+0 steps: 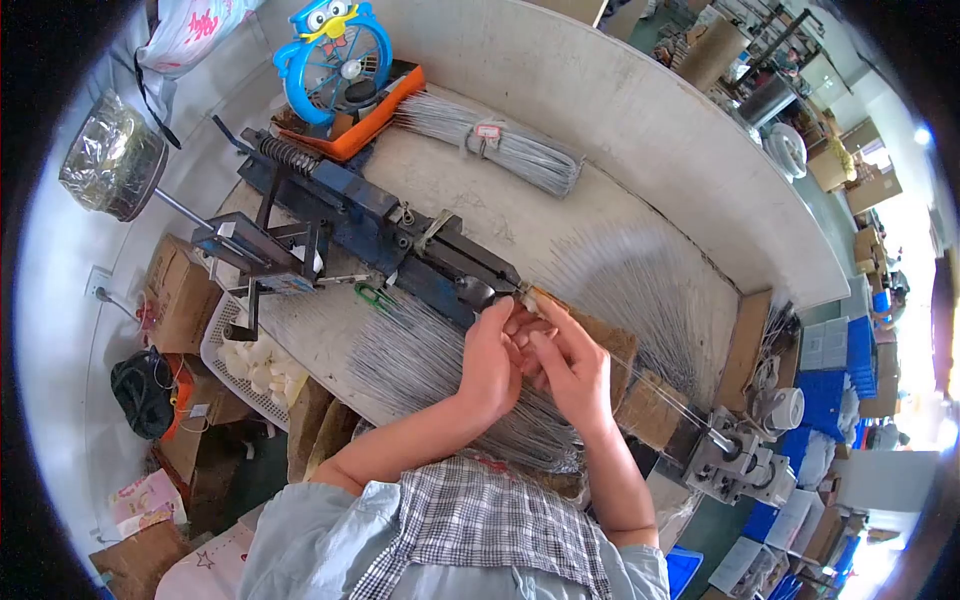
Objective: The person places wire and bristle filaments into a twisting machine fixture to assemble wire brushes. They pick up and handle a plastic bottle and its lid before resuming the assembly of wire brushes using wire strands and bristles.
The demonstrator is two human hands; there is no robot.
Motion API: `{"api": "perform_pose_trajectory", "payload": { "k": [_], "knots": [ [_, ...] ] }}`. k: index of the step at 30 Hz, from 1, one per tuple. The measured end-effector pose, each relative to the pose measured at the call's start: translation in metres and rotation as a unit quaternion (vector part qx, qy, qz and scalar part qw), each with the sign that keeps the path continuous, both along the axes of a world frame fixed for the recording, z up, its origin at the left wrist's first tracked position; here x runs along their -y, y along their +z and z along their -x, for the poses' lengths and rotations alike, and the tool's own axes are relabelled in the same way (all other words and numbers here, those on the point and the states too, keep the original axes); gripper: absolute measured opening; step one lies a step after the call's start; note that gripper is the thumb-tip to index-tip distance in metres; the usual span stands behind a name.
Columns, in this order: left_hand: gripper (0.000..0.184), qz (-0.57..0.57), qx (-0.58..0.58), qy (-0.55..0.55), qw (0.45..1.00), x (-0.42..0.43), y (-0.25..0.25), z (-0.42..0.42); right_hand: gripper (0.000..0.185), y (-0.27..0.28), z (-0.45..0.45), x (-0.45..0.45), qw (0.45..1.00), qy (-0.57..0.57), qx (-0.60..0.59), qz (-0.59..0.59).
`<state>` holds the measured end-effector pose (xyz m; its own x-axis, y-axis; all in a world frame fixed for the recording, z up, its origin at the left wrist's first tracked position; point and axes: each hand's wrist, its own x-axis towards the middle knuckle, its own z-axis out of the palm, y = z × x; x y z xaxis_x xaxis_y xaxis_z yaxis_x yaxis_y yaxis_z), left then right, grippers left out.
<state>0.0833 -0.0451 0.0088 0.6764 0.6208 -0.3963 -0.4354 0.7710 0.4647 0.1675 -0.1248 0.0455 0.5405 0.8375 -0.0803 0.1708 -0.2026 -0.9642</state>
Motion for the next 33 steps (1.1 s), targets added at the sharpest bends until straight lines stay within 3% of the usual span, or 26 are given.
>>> {"api": "perform_pose_trajectory", "payload": {
  "k": [4, 6, 7, 11, 14, 15, 21, 31, 33],
  "knots": [
    [0.031, 0.091, -0.012, 0.057, 0.994, 0.000, 0.028, -0.008, 0.036, -0.004, 0.010, 0.007, 0.999, 0.027, -0.002, 0.018],
    [0.032, 0.052, 0.008, 0.001, 0.999, -0.001, 0.007, -0.001, 0.034, -0.016, 0.011, 0.004, 1.000, 0.015, -0.003, 0.021],
    [0.032, 0.033, 0.019, -0.025, 0.999, -0.002, 0.000, 0.002, 0.033, -0.015, 0.007, 0.003, 0.993, -0.001, -0.111, 0.041],
    [0.033, -0.012, 0.010, -0.034, 0.999, -0.003, -0.004, 0.003, 0.038, -0.010, 0.006, 0.012, 0.998, 0.043, 0.041, 0.027],
    [0.026, -0.041, 0.006, 0.000, 0.999, 0.000, -0.001, -0.003, 0.041, -0.004, 0.007, 0.015, 1.000, -0.017, 0.025, -0.004],
    [0.024, -0.040, 0.012, 0.009, 0.999, 0.001, 0.003, -0.004, 0.042, 0.002, 0.005, 0.013, 0.998, -0.027, 0.035, 0.040],
    [0.015, -0.049, 0.004, 0.012, 0.999, 0.002, 0.007, -0.006, 0.042, -0.012, -0.001, 0.007, 0.998, -0.031, 0.060, 0.010],
    [0.017, -0.090, -0.023, 0.034, 0.995, 0.004, 0.004, -0.008, 0.035, -0.001, 0.004, 0.021, 1.000, -0.009, 0.015, 0.011],
    [0.021, -0.046, 0.006, 0.036, 0.998, 0.003, 0.006, -0.006, 0.033, -0.009, 0.007, 0.019, 1.000, 0.003, -0.014, 0.008]
  ]
}}
